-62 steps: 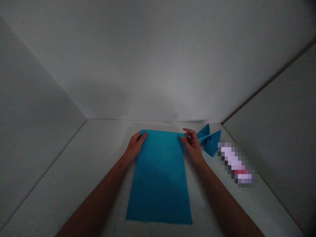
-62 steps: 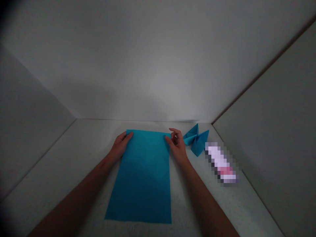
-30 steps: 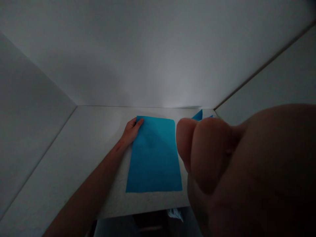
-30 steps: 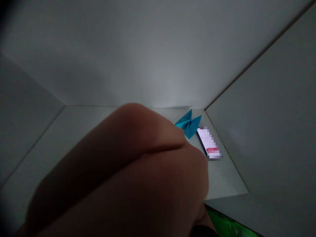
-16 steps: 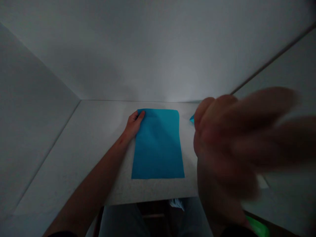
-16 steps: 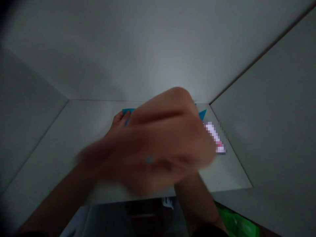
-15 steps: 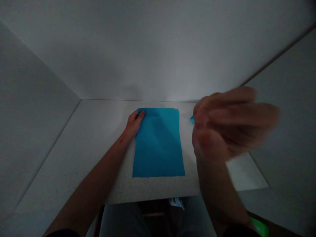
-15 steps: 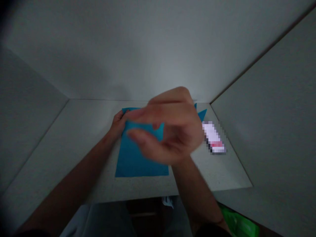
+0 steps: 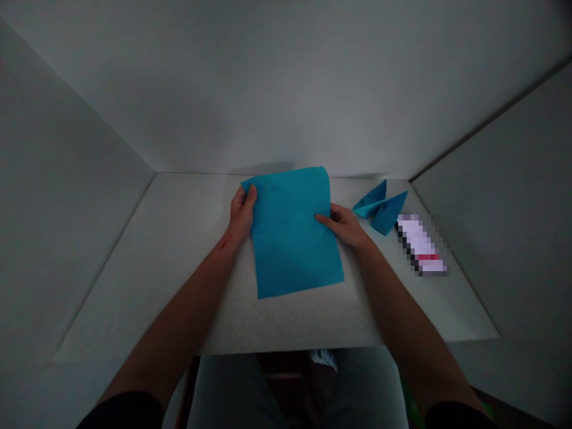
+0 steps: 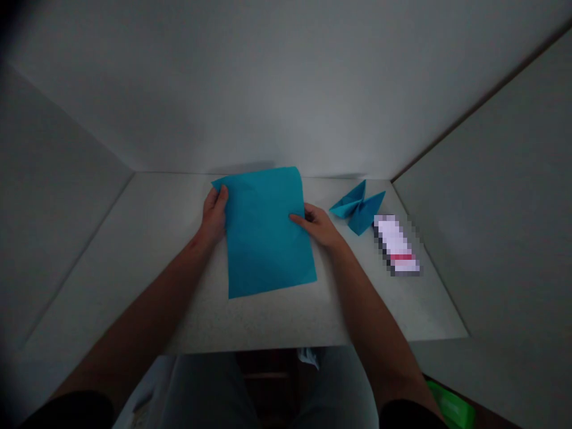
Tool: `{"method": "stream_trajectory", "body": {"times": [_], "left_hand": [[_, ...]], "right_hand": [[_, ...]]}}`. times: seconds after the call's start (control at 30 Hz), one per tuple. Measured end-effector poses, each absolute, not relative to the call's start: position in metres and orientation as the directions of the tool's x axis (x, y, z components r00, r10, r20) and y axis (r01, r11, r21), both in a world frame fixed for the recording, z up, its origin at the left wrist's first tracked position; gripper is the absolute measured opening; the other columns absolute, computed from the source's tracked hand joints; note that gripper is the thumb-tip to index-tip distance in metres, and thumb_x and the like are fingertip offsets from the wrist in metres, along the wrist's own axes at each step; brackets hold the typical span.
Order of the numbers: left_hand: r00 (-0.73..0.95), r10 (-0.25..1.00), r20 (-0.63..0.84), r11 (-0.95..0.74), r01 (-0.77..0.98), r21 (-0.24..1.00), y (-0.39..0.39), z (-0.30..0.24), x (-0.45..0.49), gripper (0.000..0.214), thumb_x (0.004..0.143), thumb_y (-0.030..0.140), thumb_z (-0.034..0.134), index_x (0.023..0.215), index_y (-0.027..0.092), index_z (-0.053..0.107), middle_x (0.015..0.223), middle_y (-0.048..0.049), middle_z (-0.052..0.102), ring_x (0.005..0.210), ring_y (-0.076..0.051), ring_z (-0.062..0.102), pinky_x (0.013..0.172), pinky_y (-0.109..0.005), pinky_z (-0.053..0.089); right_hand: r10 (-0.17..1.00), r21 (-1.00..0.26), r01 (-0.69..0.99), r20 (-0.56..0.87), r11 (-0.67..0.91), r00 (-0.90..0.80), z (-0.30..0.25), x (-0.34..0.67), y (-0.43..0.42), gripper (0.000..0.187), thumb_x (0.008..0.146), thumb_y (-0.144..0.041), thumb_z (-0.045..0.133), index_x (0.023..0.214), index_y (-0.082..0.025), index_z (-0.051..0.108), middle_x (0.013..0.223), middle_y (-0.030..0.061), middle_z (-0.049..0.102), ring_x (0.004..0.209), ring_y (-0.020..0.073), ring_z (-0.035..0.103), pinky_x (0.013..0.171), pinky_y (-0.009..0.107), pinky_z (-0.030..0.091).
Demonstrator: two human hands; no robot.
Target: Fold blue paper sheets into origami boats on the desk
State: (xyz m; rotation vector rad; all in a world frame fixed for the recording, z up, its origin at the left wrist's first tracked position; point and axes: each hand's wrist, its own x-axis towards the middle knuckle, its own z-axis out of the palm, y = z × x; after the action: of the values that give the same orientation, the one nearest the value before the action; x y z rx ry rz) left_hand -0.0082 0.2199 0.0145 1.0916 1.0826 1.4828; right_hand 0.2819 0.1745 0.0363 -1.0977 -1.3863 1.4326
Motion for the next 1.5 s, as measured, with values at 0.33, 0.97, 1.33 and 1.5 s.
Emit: {"method": "stream_trajectory", "body": {"times": [0.33, 0.97, 1.33, 1.5], "left_hand": [[0.084, 0.995, 0.053, -0.048, -0.059, 0.997, 0.211, 0.023, -0.006, 0.065, 0.074, 0.063, 0.091, 0.118, 0.018, 0.076, 0.116, -0.0118, 0.082, 0.100, -0.028, 0.076, 0.086, -0.041, 0.065], [0.080, 0.994, 0.077, -0.071, -0.067, 0.995, 0.219, 0.020, -0.012, 0.038, 0.080, 0.054, 0.084, 0.099, 0.021, 0.082, 0.129, -0.0106, 0.076, 0.105, -0.026, 0.071, 0.082, -0.034, 0.058], [-0.014, 0.987, 0.162, -0.163, -0.102, 0.981, 0.221, 0.014, -0.010, 0.067, 0.076, 0.055, 0.094, 0.130, 0.025, 0.067, 0.089, -0.0010, 0.071, 0.079, -0.017, 0.069, 0.068, -0.026, 0.056], [0.144, 0.984, 0.102, -0.095, -0.058, 0.994, 0.215, 0.018, -0.007, 0.065, 0.076, 0.057, 0.094, 0.127, 0.024, 0.071, 0.086, -0.0026, 0.072, 0.070, -0.016, 0.067, 0.060, -0.026, 0.055]], "right_hand": [[0.991, -0.999, -0.028, 0.039, 0.035, -0.124, 0.033, 0.286, 0.183, 0.063, 0.069, -0.062, 0.098, 0.121, -0.032, 0.078, 0.120, 0.0042, 0.083, 0.114, 0.0317, 0.076, 0.101, 0.052, 0.065], [0.999, -0.999, -0.005, 0.033, 0.033, 0.000, 0.026, 0.298, 0.190, 0.051, 0.085, -0.074, 0.073, 0.106, -0.028, 0.079, 0.095, 0.0040, 0.076, 0.088, 0.0276, 0.070, 0.079, 0.044, 0.061], [0.996, -1.000, -0.027, 0.016, 0.013, -0.083, 0.026, 0.290, 0.188, 0.054, 0.074, -0.067, 0.094, 0.107, -0.028, 0.079, 0.104, 0.0048, 0.083, 0.100, 0.0301, 0.078, 0.093, 0.048, 0.065], [1.000, -0.998, -0.063, 0.014, 0.014, -0.002, 0.022, 0.291, 0.190, 0.052, 0.076, -0.070, 0.091, 0.110, -0.032, 0.079, 0.103, 0.0019, 0.084, 0.096, 0.0299, 0.079, 0.087, 0.047, 0.067]]}}
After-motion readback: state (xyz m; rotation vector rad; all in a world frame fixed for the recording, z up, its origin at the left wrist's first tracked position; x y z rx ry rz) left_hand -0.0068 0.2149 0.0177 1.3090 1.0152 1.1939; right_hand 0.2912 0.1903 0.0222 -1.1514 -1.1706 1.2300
